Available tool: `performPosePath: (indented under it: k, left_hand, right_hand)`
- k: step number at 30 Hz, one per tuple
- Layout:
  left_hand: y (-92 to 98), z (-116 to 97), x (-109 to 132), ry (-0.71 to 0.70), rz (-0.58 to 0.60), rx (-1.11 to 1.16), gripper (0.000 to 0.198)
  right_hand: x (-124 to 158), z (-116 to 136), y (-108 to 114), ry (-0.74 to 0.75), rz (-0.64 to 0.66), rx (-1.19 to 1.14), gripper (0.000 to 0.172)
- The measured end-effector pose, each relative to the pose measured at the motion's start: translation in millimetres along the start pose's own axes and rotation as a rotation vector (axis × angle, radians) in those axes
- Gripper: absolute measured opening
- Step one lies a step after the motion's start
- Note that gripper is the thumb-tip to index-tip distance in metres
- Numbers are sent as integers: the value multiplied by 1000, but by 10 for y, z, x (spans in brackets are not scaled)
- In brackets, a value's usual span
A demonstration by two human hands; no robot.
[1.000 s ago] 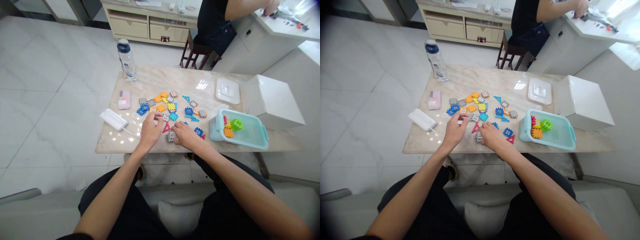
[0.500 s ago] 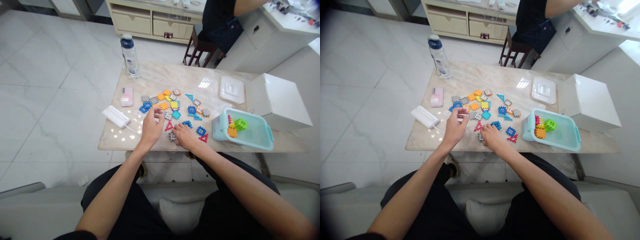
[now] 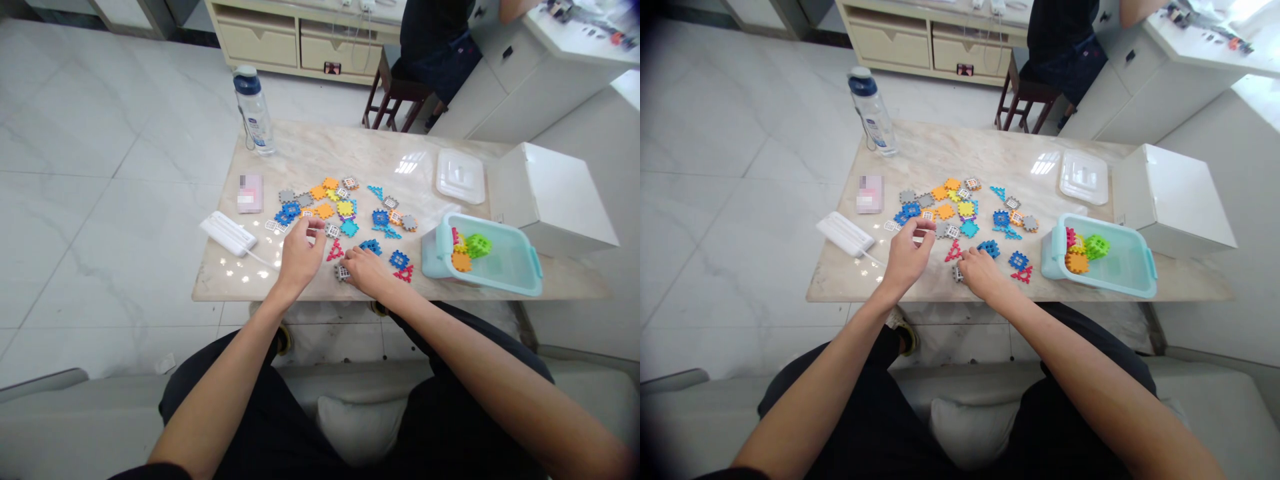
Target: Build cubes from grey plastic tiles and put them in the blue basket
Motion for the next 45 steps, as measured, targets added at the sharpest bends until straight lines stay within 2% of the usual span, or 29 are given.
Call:
performPosePath:
  k: [45]
  left_hand:
    - [-89,41,3,-10,47,0,13]
  right_hand:
    - [-49,-12,14,-15,30,15,20]
Point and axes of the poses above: each hand's wrist, its own x-axis away from the middle knuckle, its own y-axis out of the back of the hand, z = x × y, the point moved 7 cm from there along -x, towards the middle knuckle, and after that the axes turned 3 degrees about y, right-handed, at the moved point
